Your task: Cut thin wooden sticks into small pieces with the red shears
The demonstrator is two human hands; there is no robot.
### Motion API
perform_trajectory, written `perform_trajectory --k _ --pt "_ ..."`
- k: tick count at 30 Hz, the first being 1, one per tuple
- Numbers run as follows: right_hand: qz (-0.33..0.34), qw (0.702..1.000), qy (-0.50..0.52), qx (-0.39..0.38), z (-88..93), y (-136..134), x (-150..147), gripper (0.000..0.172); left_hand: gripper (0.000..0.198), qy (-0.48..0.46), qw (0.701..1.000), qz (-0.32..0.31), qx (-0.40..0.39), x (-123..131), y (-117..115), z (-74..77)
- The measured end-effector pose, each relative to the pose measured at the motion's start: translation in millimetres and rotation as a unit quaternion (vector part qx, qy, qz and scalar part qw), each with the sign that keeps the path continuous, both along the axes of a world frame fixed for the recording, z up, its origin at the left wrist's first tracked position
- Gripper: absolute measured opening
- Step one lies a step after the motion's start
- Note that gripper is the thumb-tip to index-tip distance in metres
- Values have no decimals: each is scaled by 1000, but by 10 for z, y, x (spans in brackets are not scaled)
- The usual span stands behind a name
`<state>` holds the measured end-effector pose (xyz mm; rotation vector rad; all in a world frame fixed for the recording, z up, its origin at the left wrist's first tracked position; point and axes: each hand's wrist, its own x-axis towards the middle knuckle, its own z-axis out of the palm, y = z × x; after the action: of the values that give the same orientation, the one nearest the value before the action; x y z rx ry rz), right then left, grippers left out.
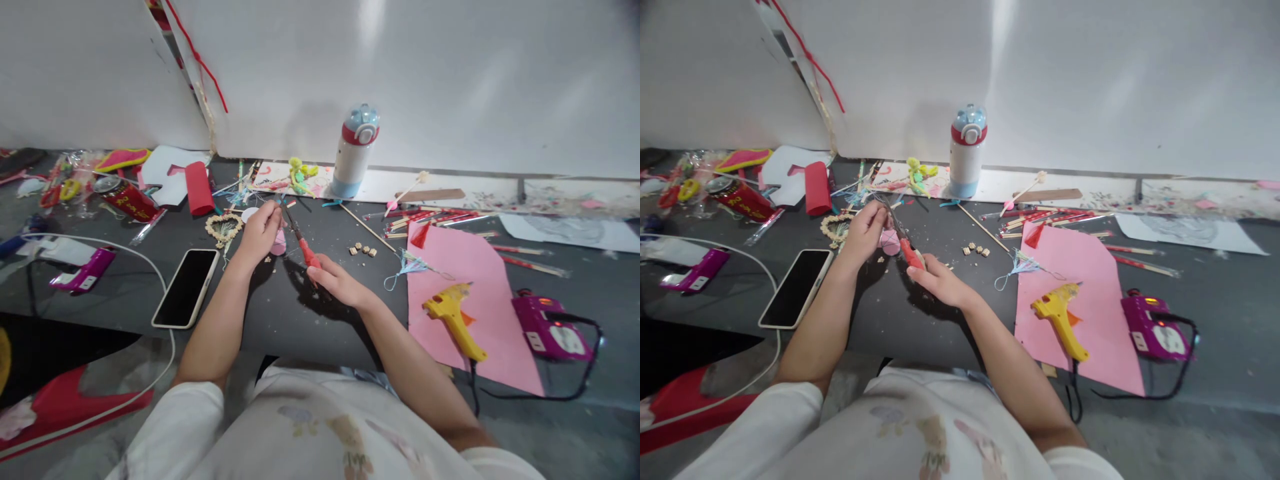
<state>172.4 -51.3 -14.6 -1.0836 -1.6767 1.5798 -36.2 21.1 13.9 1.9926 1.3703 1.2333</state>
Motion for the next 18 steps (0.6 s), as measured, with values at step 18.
perform_trajectory --k 18 --pt "-65 998 9 16 -112 70 -16 45 66 -202 909 -176 -319 431 -268 -110"
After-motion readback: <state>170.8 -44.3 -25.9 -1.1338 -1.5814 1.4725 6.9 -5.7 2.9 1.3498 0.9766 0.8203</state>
